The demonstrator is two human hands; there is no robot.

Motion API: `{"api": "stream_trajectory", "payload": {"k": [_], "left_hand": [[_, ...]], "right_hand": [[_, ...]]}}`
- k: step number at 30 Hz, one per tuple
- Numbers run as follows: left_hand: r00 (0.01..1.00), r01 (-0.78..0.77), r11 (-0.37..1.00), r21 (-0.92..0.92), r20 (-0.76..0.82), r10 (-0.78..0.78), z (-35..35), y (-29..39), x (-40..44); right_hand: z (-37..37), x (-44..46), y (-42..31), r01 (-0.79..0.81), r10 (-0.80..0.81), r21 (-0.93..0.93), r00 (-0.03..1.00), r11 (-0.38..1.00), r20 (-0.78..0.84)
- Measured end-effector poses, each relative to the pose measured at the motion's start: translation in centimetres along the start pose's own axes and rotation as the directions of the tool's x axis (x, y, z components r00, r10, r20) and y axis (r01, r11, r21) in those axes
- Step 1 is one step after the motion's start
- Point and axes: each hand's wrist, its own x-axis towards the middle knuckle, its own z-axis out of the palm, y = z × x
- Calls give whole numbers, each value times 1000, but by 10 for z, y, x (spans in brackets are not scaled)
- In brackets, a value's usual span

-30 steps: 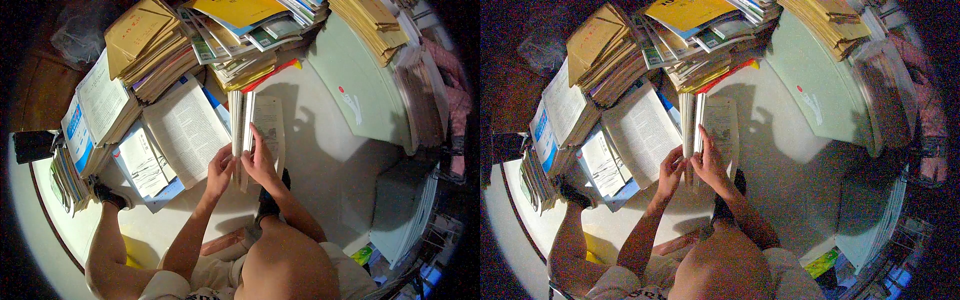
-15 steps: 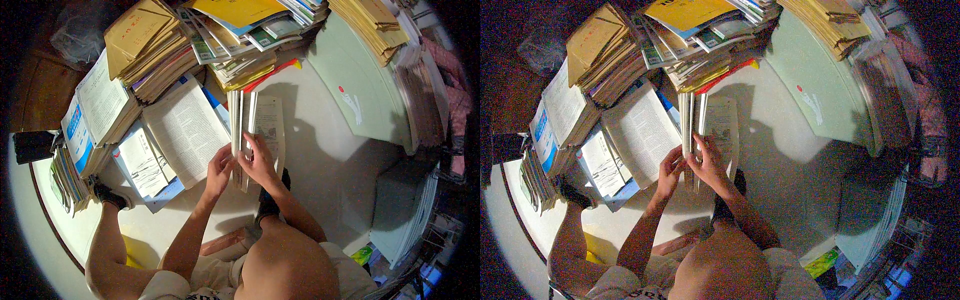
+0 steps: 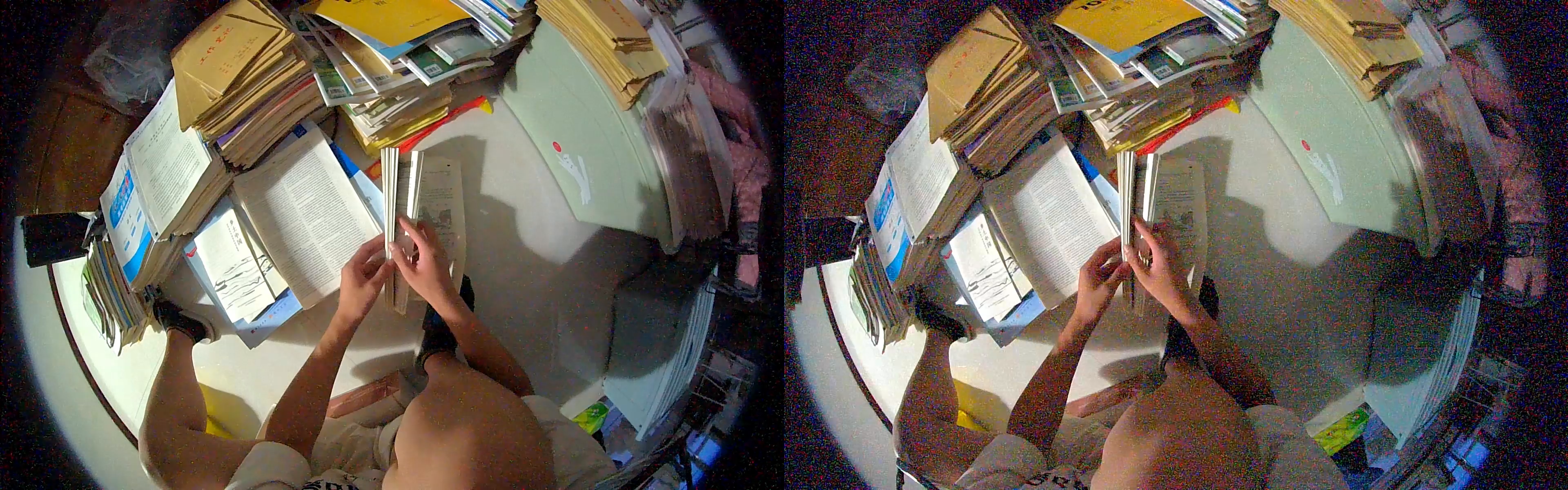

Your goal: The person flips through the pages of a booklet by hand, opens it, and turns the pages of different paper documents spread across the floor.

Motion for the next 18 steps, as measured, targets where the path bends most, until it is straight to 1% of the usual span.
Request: {"api": "stream_trajectory", "payload": {"k": [2,5,9,11,12,14,15,17,18], "left_hand": [[1000,-5,1000,-4,0,5,1,0,0],[1000,-20,1000,6,-5,20,1,-1,1],[1000,-9,1000,23,-7,9,0,1,0],[1000,0,1000,19,-2,0,0,1,-1],[1000,-4,1000,20,1,4,1,1,-1],[1000,-8,1000,21,4,7,1,2,-1],[1000,-14,1000,9,7,14,1,2,-1],[1000,-21,1000,-4,10,21,1,2,-1],[1000,-8,1000,-6,8,8,1,2,-1]], "right_hand": [[-1,-2,0,-111,110,4,992,994,61],[-4,2,-3,-78,75,54,996,995,53],[-2,-3,8,-84,78,85,995,993,69],[-3,0,2,-23,23,-22,1000,999,15],[-4,2,-4,-23,24,-22,1000,999,14],[-5,5,-14,-124,125,51,992,991,-11],[-5,3,-11,-124,125,51,992,991,-11],[-5,0,-3,-94,92,9,990,996,102],[-5,0,-3,-94,93,9,990,996,102]]}}
